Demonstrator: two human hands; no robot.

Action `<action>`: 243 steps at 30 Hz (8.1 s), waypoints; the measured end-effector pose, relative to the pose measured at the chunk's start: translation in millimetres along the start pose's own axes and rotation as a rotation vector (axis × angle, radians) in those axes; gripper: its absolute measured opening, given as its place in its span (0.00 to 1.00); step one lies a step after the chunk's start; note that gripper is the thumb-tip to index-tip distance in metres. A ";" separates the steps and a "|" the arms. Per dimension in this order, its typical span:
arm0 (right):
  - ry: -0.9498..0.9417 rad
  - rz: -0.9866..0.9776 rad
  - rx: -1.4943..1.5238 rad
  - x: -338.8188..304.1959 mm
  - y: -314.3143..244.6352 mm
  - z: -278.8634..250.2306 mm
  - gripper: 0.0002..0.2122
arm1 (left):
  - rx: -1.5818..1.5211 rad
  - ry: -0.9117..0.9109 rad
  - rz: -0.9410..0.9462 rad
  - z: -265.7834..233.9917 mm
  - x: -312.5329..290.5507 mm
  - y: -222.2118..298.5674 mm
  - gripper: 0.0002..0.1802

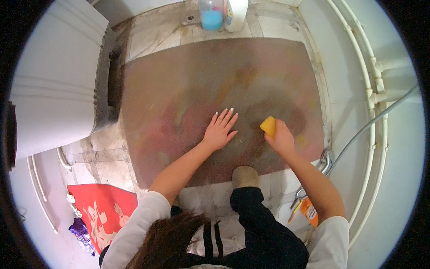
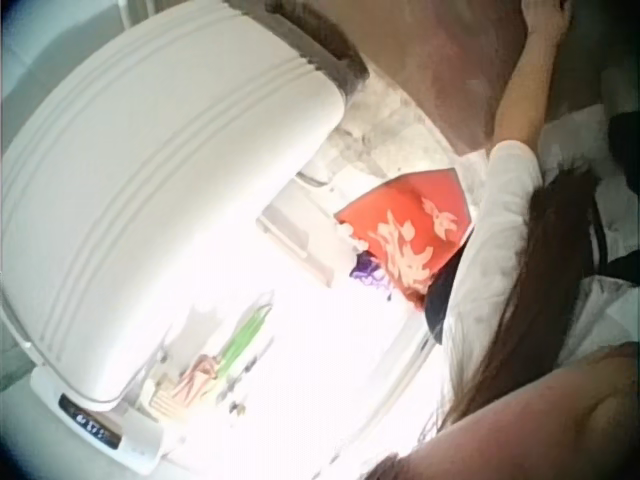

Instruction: The person scrubs a small rug by hand using a sponge and rinsing it with a shower head.

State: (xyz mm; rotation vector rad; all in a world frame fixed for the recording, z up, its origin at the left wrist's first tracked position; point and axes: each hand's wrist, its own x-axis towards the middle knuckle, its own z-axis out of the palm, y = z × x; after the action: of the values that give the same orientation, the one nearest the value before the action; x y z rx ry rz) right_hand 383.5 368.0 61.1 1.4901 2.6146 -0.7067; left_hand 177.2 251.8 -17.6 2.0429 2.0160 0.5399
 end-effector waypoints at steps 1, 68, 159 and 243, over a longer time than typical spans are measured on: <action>0.040 0.012 -0.004 16.6 0.9 -1.7 0.25 | -0.004 0.015 0.006 3.0 10.0 -5.3 0.32; 0.077 -0.216 -0.176 150.6 -284.3 161.4 0.33 | 0.244 0.091 -1.071 -27.9 -125.4 -58.4 0.36; 0.219 -0.708 0.201 185.4 -367.8 188.6 0.21 | 0.230 -0.002 -1.091 -28.4 -131.5 -62.2 0.37; 0.456 -0.087 -0.121 181.7 -95.5 93.5 0.26 | 0.218 0.073 -1.051 -33.9 -117.8 -53.5 0.35</action>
State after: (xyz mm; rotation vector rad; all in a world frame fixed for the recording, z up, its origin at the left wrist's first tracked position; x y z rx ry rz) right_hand 190.8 434.4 -35.7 1.6744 2.9935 -0.2209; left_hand 115.6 133.1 -20.8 0.7694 2.8538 0.1647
